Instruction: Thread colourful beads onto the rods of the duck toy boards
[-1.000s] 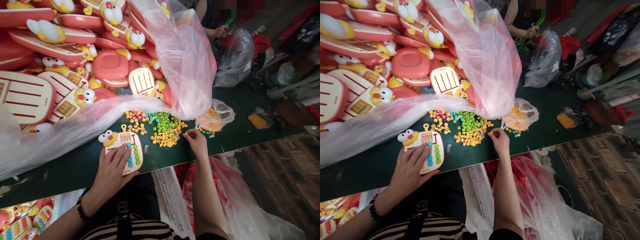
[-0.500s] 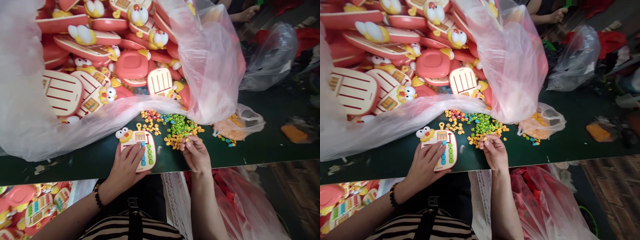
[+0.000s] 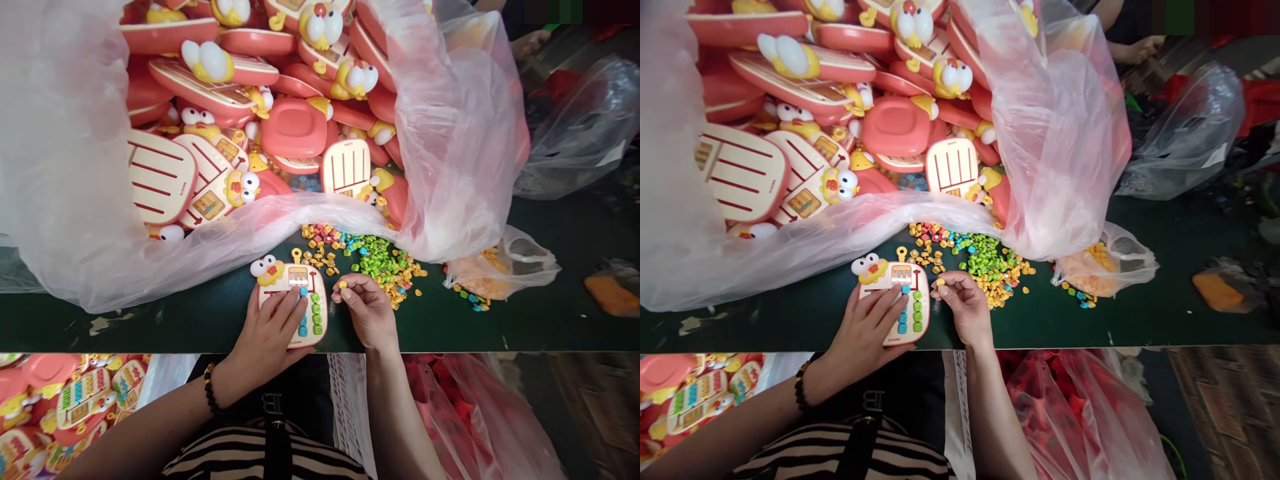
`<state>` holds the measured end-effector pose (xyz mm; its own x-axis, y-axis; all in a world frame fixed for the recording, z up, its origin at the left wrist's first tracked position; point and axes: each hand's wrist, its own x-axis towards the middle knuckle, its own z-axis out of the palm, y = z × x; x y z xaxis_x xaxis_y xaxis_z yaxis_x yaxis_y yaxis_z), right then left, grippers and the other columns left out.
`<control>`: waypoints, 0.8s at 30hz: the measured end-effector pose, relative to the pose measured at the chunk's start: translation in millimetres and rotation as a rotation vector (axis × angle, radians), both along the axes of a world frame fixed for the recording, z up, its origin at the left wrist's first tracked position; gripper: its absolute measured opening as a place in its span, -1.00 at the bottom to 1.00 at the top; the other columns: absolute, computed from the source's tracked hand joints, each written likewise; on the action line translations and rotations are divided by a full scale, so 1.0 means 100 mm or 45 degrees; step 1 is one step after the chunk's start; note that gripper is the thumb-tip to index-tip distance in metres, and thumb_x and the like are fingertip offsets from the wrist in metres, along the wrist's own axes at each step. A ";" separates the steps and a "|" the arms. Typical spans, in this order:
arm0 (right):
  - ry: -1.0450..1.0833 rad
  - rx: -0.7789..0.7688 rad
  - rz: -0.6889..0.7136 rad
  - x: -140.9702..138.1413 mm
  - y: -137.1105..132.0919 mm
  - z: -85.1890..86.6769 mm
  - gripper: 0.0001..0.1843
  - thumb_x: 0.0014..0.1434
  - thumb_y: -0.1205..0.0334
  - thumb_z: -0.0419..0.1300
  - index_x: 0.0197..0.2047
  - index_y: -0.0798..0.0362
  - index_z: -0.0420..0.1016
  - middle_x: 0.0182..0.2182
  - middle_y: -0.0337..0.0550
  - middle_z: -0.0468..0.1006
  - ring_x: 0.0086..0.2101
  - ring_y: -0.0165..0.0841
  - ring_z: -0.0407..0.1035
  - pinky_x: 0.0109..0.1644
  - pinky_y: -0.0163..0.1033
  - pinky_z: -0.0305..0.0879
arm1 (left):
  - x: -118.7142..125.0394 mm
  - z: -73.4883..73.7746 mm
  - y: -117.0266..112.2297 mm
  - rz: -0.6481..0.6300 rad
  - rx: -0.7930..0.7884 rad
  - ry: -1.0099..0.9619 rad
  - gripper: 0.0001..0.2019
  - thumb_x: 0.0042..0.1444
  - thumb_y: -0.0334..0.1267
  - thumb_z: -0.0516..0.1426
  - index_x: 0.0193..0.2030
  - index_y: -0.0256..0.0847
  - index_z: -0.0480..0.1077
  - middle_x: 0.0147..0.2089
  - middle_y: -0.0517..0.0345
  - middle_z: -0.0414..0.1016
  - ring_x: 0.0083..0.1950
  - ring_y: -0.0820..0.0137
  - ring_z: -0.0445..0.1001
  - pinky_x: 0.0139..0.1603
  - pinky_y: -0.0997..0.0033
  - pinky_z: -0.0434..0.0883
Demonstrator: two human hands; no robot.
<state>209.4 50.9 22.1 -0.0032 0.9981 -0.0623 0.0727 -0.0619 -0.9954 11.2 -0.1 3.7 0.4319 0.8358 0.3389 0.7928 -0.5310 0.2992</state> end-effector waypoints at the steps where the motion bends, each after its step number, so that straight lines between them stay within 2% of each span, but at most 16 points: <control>1: -0.060 0.018 -0.010 -0.03 0.00 0.00 -0.76 0.11 -0.01 0.30 -0.24 -0.04 0.49 -0.37 -0.22 0.55 -0.43 -0.39 0.45 -0.30 -0.23 0.47 | 0.00 0.00 0.00 -0.001 -0.001 -0.006 -0.40 0.12 0.10 0.15 0.20 -0.25 0.33 0.24 -0.12 0.36 0.16 0.10 0.29 0.36 -0.12 -0.02; 5: -0.384 0.183 -0.028 -0.17 0.05 0.01 -0.87 0.18 0.12 0.24 -0.24 -0.06 0.57 -0.27 -0.17 0.58 -0.23 -0.31 0.48 -0.11 -0.17 0.46 | 0.00 0.00 0.01 -0.002 0.002 -0.018 -0.41 0.14 0.10 0.13 0.19 -0.26 0.34 0.24 -0.09 0.37 0.16 0.11 0.29 0.37 -0.12 -0.06; 8: -0.559 0.288 -0.058 -0.27 0.11 0.00 -0.88 0.20 0.19 0.22 -0.26 -0.07 0.61 -0.23 -0.13 0.57 -0.16 -0.27 0.46 -0.02 -0.11 0.43 | 0.00 -0.01 0.01 -0.002 0.012 -0.004 -0.40 0.14 0.11 0.12 0.21 -0.25 0.33 0.24 -0.10 0.36 0.16 0.11 0.29 0.36 -0.14 -0.05; 16: -0.646 0.288 -0.057 -0.33 0.17 -0.03 -0.85 0.20 0.23 0.21 -0.23 -0.08 0.63 -0.24 -0.13 0.57 -0.20 -0.28 0.47 -0.03 -0.10 0.47 | -0.01 -0.04 0.03 -0.016 0.017 0.007 -0.42 0.14 0.10 0.13 0.19 -0.23 0.34 0.23 -0.12 0.36 0.16 0.09 0.29 0.36 -0.18 -0.05; 24: -0.688 0.267 -0.049 -0.35 0.17 -0.04 -0.83 0.20 0.26 0.21 -0.21 -0.10 0.64 -0.24 -0.14 0.57 -0.20 -0.28 0.47 -0.07 -0.13 0.48 | -0.02 -0.01 0.03 -0.022 0.012 0.026 -0.46 0.21 0.09 0.05 0.19 -0.23 0.34 0.26 -0.07 0.34 0.17 0.12 0.29 0.38 -0.20 -0.12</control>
<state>174.0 68.3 18.1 0.0106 0.9880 0.1540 0.5759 0.1199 -0.8087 9.4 3.0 2.3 0.4532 0.8249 0.3380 0.7893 -0.5475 0.2780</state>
